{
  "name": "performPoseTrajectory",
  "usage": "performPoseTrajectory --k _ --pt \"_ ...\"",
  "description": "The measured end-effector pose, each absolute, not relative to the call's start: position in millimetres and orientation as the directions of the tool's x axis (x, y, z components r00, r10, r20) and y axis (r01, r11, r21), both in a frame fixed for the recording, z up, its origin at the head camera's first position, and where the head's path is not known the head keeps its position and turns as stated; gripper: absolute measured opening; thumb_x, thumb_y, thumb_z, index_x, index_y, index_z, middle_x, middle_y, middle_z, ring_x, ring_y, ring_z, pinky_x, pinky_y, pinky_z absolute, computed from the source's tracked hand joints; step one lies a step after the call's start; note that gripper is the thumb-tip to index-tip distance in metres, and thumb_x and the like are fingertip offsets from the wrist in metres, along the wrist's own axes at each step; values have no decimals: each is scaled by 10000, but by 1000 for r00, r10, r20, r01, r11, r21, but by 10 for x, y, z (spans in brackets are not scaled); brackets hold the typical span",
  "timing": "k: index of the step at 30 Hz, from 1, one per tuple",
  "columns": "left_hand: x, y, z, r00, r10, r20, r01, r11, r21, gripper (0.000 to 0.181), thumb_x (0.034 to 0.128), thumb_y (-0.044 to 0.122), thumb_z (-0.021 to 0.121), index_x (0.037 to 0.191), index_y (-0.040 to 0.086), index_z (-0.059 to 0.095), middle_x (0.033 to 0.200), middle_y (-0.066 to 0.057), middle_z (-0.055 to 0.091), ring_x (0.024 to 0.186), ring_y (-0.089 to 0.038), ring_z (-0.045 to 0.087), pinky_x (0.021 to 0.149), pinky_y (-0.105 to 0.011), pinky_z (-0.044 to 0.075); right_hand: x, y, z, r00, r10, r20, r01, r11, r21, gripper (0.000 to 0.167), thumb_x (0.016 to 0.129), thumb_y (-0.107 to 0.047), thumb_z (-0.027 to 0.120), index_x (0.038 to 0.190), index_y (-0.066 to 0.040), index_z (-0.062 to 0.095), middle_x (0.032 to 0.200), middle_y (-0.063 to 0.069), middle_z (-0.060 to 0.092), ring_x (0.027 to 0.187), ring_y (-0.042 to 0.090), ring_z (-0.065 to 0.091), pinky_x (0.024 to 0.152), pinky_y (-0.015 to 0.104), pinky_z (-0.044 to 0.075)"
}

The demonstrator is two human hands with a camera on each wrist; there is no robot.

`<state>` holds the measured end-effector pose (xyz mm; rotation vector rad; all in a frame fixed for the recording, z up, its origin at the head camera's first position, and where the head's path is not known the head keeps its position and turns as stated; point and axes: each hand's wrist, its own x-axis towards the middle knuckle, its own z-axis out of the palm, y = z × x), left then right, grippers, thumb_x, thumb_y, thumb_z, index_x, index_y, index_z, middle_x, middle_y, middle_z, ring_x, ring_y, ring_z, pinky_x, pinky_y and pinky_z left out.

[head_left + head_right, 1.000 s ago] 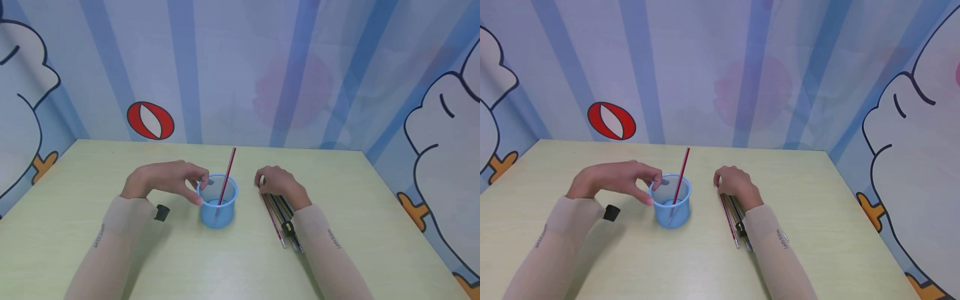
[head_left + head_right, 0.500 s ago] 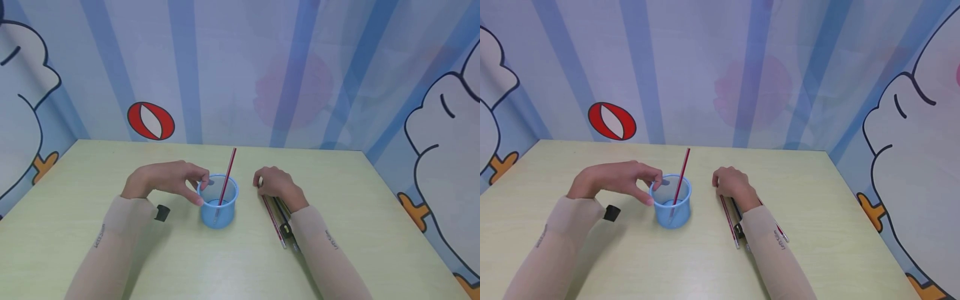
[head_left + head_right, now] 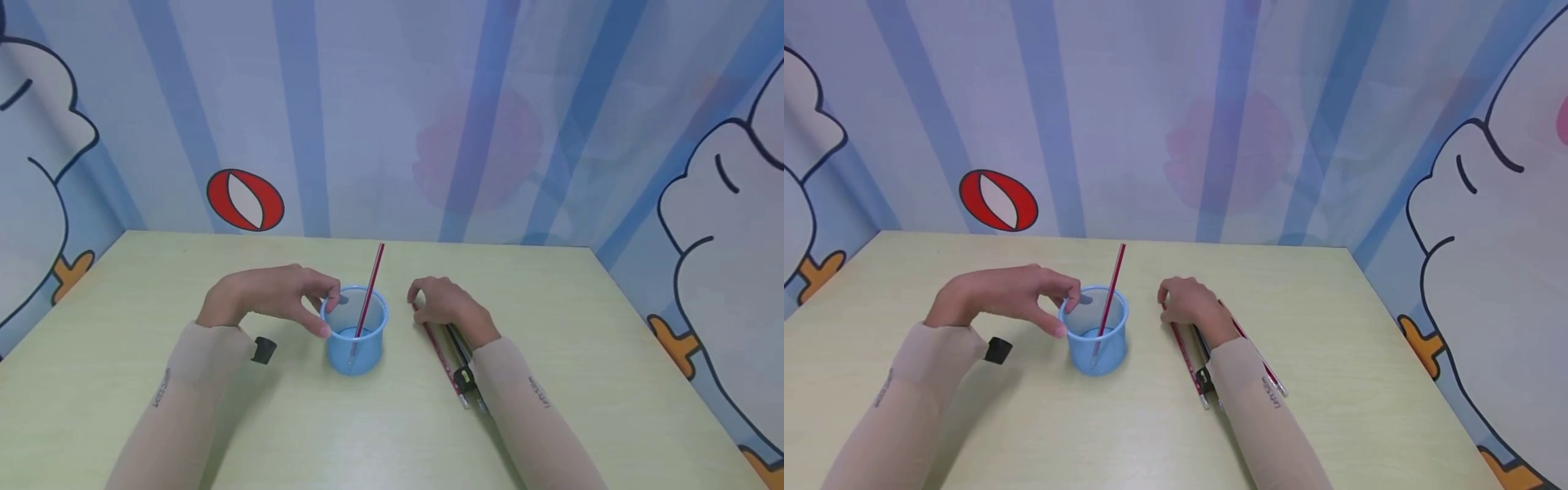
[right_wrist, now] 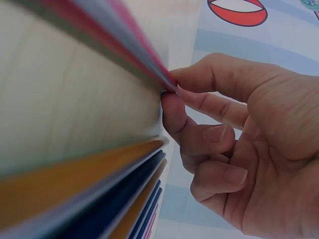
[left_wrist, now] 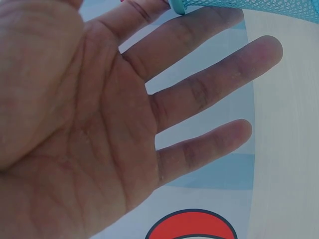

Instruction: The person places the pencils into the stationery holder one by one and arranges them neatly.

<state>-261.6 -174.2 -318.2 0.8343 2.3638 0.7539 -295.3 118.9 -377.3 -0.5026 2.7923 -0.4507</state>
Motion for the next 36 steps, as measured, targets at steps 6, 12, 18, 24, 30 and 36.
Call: performPoseTrajectory --k 6,12,18,24,30,36 --pt "-2614 -1741 -3183 -674 684 -280 400 656 640 326 847 347 808 962 150 574 1169 -11 650 1169 -235 594 904 -430 501 -2947 1165 -3754 -903 -382 -196 -293 881 -371 255 852 -75 704 1093 -147 660 1023 65 604 790 216 520 673 333 435" --pt "-2608 -1746 -3180 -674 685 -276 406 656 636 330 847 351 807 962 146 575 1171 -8 652 1169 -234 596 907 -432 499 -2915 1134 -3672 -903 -396 -169 -308 869 -387 276 885 -112 711 1153 -141 652 904 42 618 694 179 528 603 298 436" --pt "-2611 -1749 -3177 -676 684 -275 405 656 636 324 847 350 808 958 153 577 1177 -5 650 1169 -237 599 912 -436 502 -2869 1133 -3525 -901 -413 -129 -332 851 -407 308 882 -131 699 1182 -155 636 864 8 679 737 177 609 614 325 456" --pt "-2612 -1748 -3198 -674 686 -274 400 651 645 317 847 350 808 958 162 578 1183 -9 651 1166 -232 601 910 -434 501 -2846 1168 -3445 -896 -431 -109 -337 818 -467 279 893 -122 682 1160 -177 621 856 6 699 736 176 633 631 328 473" --pt "-2610 -1749 -3195 -673 688 -271 401 647 648 313 846 353 809 953 173 576 1188 -19 647 1160 -227 599 910 -433 500 -2856 1226 -3411 -884 -459 -88 -343 765 -546 251 913 -114 664 1146 -183 600 869 65 711 720 202 624 643 332 478" --pt "-2624 -1752 -3197 -669 693 -269 407 644 647 319 849 352 807 960 164 574 1207 -32 646 1160 -224 604 916 -437 498 -2819 1265 -3306 -885 -463 -51 -348 730 -589 249 916 -113 647 1144 -191 583 890 94 713 733 245 640 645 348 490"
